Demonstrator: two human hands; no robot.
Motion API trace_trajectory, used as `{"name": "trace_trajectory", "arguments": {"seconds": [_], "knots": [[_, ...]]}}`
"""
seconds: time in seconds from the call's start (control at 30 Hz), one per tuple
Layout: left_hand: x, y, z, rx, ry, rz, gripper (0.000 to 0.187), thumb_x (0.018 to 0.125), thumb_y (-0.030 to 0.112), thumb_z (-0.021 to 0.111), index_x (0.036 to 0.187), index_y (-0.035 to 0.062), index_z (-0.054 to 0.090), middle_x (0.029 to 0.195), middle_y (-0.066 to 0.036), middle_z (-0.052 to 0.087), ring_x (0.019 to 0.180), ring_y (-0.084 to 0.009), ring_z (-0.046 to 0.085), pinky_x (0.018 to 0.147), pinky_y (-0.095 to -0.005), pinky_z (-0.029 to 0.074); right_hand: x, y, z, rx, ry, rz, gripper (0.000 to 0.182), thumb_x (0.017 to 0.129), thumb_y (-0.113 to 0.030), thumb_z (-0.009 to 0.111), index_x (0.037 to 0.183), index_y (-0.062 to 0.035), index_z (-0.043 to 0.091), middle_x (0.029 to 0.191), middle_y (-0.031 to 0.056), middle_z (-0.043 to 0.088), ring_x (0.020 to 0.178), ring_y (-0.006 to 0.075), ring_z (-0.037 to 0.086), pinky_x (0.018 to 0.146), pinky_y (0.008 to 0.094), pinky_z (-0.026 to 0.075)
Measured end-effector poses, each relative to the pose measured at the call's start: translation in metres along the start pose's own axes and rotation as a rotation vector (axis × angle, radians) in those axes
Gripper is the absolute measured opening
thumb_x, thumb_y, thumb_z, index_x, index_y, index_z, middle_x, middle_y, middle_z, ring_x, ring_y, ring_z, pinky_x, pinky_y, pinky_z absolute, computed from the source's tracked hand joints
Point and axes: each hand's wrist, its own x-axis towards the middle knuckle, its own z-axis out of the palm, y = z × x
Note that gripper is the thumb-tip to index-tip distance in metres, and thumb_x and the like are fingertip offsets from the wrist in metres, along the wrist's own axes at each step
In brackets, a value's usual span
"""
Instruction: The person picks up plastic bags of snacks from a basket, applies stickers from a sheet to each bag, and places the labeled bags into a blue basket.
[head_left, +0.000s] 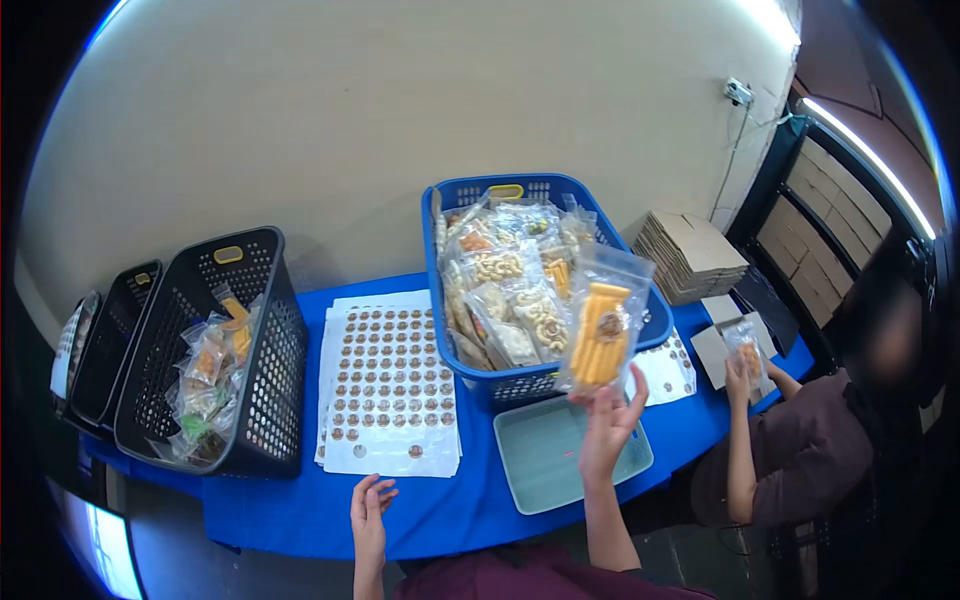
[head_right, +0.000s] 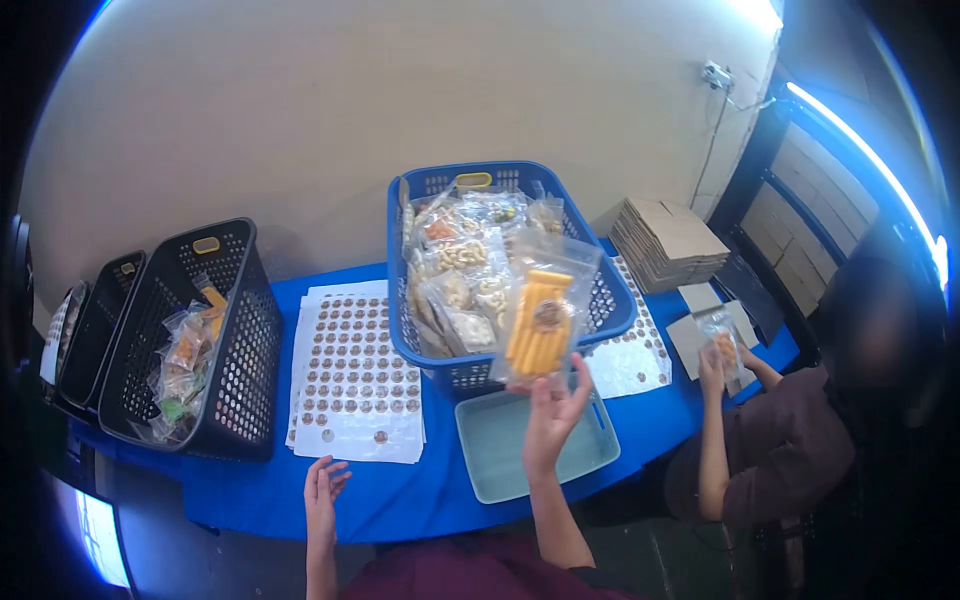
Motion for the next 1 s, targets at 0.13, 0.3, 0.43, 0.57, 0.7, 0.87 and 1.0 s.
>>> {"name": "trace_trajectory", "arguments": {"seconds": [0.13, 0.3, 0.43, 0.57, 0.7, 0.87, 1.0], "knots": [[0.005, 0.001, -0.025, 0.030, 0.046, 0.044, 0.028, 0.092, 0.020, 0.038, 0.111, 0.0000, 0.043, 0.097, -0.011, 0.056, 0.084, -0.0147, 0.054, 0.079, -0.0271, 0.043, 0.021, 0.025, 0.016, 0.151, -0.103, 0.105, 0.066, 0.084, -0.014, 0.055, 0.134, -0.0079, 0.013, 0.104, 0.0155, 0.052, 0.088, 0.0207, 0.057, 0.081, 0.0275, 0.044], [0.017, 0.004, -0.057, 0.158, -0.014, 0.136, 0.019, 0.088, 0.009, 0.045, 0.101, -0.0036, 0.050, 0.090, -0.011, 0.060, 0.082, -0.0141, 0.057, 0.075, -0.0253, 0.045, -0.004, 0.043, 0.046, -0.096, -0.161, 0.212, 0.065, 0.081, -0.001, 0.052, 0.135, -0.0051, 0.015, 0.126, 0.0188, 0.037, 0.088, 0.0183, 0.057, 0.080, 0.0264, 0.044], [0.042, 0.023, -0.093, 0.207, 0.016, 0.227, 0.016, 0.086, 0.006, 0.047, 0.096, -0.0045, 0.053, 0.084, -0.010, 0.061, 0.078, -0.0135, 0.058, 0.072, -0.0248, 0.046, -0.048, 0.049, 0.068, -0.211, -0.123, 0.194, 0.052, 0.080, 0.002, 0.050, 0.128, -0.0018, 0.028, 0.116, 0.0157, 0.045, 0.082, 0.0142, 0.056, 0.076, 0.0242, 0.044], [0.057, 0.075, -0.132, 0.321, -0.008, 0.281, 0.015, 0.086, 0.005, 0.048, 0.095, -0.0043, 0.054, 0.082, -0.011, 0.062, 0.075, -0.0133, 0.059, 0.069, -0.0242, 0.047, -0.109, 0.090, 0.078, -0.224, -0.250, 0.360, 0.038, 0.079, 0.002, 0.051, 0.115, 0.0008, 0.041, 0.103, 0.0121, 0.052, 0.078, 0.0118, 0.054, 0.070, 0.0228, 0.045], [0.060, 0.122, -0.187, 0.114, 0.108, 0.243, 0.015, 0.088, 0.008, 0.045, 0.095, -0.0027, 0.053, 0.074, -0.012, 0.061, 0.056, -0.0138, 0.059, 0.046, -0.0185, 0.043, -0.155, 0.124, 0.096, -0.483, -0.537, 0.502, 0.047, 0.077, -0.007, 0.058, 0.119, -0.0004, 0.039, 0.110, 0.0167, 0.050, 0.087, 0.0180, 0.056, 0.069, 0.0270, 0.047], [0.092, 0.146, -0.265, 0.383, 0.394, 0.496, 0.013, 0.089, 0.009, 0.042, 0.093, 0.0015, 0.052, 0.064, -0.006, 0.058, 0.051, -0.0064, 0.052, 0.044, -0.0166, 0.038, -0.166, 0.127, 0.139, -0.616, -0.678, 0.467, 0.057, 0.075, -0.017, 0.063, 0.124, -0.0031, 0.036, 0.114, 0.0196, 0.049, 0.100, 0.0259, 0.053, 0.074, 0.0321, 0.046], [0.132, 0.193, -0.289, 0.449, 0.307, 0.560, 0.013, 0.088, 0.007, 0.043, 0.091, 0.0004, 0.054, 0.066, -0.004, 0.057, 0.058, -0.0070, 0.053, 0.052, -0.0186, 0.041, -0.168, 0.120, 0.170, -0.593, -0.709, 0.465, 0.055, 0.077, -0.018, 0.061, 0.123, -0.0040, 0.036, 0.113, 0.0180, 0.049, 0.095, 0.0265, 0.055, 0.076, 0.0354, 0.045]]}}
